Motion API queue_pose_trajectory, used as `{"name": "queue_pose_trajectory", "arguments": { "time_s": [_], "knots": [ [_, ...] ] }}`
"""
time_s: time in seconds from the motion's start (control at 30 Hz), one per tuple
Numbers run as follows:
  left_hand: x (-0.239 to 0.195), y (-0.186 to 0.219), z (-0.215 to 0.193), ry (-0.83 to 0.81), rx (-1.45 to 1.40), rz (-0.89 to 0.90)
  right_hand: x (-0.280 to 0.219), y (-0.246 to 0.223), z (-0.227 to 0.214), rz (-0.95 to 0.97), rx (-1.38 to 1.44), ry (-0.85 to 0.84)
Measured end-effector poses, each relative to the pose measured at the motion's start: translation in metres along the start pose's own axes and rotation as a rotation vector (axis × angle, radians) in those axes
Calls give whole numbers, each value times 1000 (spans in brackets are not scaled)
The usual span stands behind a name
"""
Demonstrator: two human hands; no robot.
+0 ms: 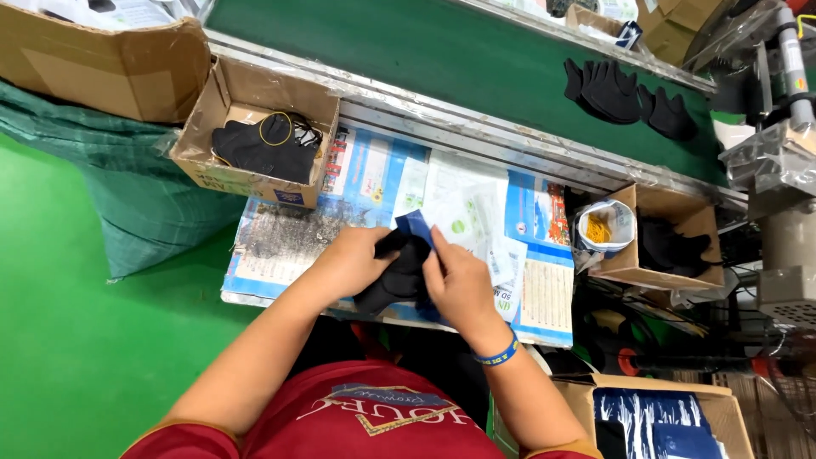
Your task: Manually counting and packaging black 3D face masks into plastic pouches at a factory workstation.
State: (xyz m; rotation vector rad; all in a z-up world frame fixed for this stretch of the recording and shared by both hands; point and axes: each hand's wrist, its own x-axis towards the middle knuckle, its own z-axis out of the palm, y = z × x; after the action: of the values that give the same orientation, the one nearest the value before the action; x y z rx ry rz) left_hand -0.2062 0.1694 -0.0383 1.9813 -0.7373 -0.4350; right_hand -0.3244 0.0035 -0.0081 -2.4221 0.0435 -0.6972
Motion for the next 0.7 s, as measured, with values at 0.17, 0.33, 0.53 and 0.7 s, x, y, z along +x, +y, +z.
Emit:
{"name": "queue_pose_trajectory", "arguments": {
  "time_s": [0.17,0.33,0.53,0.7],
  "knots": [
    [0,0,11,68,-125,71,-12,0,29,-189,-114,-2],
    [-4,-23,26,1,-508,-17,-6,8,28,-219,-146,34],
    [-5,-37,32,-28,-711,-27,-17,0,26,-265,-87,-24],
    [-5,-38,27,-77,-732,-31,-14,-8,25,-209,-43,-75]
  ]
}}
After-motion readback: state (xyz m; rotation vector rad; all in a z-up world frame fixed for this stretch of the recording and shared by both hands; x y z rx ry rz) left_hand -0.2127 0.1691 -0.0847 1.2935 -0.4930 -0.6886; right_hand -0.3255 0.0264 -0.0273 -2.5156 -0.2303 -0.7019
